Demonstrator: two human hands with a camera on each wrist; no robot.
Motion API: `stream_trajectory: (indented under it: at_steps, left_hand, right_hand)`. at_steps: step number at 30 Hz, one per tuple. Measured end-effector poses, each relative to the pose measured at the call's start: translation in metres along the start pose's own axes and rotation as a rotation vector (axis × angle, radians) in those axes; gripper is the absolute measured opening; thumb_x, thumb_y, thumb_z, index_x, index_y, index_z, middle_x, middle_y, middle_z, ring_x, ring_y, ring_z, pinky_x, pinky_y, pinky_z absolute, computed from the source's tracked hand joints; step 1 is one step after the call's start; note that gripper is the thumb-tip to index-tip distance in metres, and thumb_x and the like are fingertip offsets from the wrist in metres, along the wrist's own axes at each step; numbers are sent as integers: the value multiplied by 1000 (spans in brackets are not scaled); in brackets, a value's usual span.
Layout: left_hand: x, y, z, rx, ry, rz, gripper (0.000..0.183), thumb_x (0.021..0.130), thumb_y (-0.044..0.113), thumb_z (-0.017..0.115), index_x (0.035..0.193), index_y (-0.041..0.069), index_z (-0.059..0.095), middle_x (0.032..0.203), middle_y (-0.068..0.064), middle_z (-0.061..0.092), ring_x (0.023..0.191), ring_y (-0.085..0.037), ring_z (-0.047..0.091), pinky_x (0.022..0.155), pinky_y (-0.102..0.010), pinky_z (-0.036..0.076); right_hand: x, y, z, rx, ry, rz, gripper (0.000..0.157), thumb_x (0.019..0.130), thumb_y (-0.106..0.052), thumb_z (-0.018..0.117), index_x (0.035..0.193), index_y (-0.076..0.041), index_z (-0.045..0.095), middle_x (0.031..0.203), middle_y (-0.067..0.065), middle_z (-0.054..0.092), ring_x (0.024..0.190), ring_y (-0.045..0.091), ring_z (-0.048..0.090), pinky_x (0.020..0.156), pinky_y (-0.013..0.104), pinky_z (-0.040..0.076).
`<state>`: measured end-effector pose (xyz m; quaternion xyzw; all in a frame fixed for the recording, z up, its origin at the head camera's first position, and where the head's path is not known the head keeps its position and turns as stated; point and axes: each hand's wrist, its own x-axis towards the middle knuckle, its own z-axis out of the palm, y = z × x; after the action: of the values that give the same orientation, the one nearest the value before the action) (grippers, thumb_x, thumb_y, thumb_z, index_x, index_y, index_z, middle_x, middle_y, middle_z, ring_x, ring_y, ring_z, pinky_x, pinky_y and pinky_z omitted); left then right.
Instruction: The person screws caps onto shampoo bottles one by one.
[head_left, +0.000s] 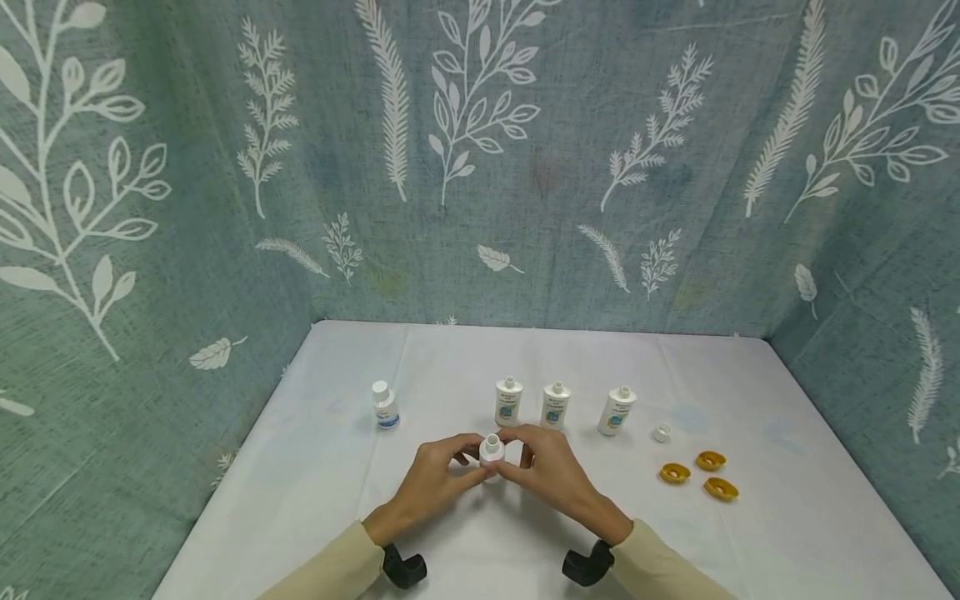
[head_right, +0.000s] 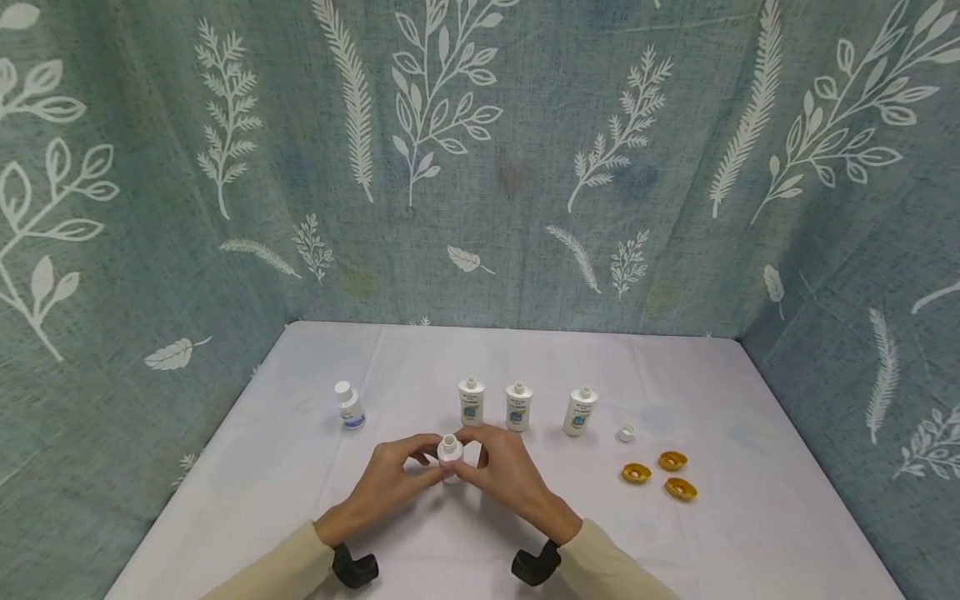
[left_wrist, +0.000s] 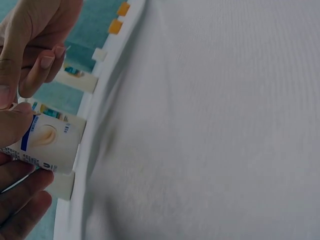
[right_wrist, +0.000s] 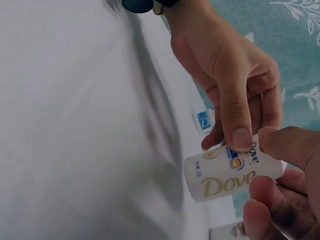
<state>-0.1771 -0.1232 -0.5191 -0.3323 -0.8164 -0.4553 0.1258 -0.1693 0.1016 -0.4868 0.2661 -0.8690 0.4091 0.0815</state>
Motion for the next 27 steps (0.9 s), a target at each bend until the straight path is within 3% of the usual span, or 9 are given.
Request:
stream_trajectory:
  at_steps: [10,27]
  left_hand:
    - [-1,11,14,11,-37,40,34,86,21,87,115,12,71,102,6,75,91,-6,70,73,-28,60]
    - [-4,12,22,-44,-75,-1,38,87,30,84,119,16,70,107,9,74,90,-11,70,75,-28,60]
  right_hand:
    - [-18,8,-10,11,-23,-9,32,86,-33,86,112,-20,76,101,-10,73,59,-2,52,49,20,45]
    - [-27,13,-15,9,-72,24,34,85,-38,85,114,-25,74,105,-15,71,59,-1,53,50,20,46]
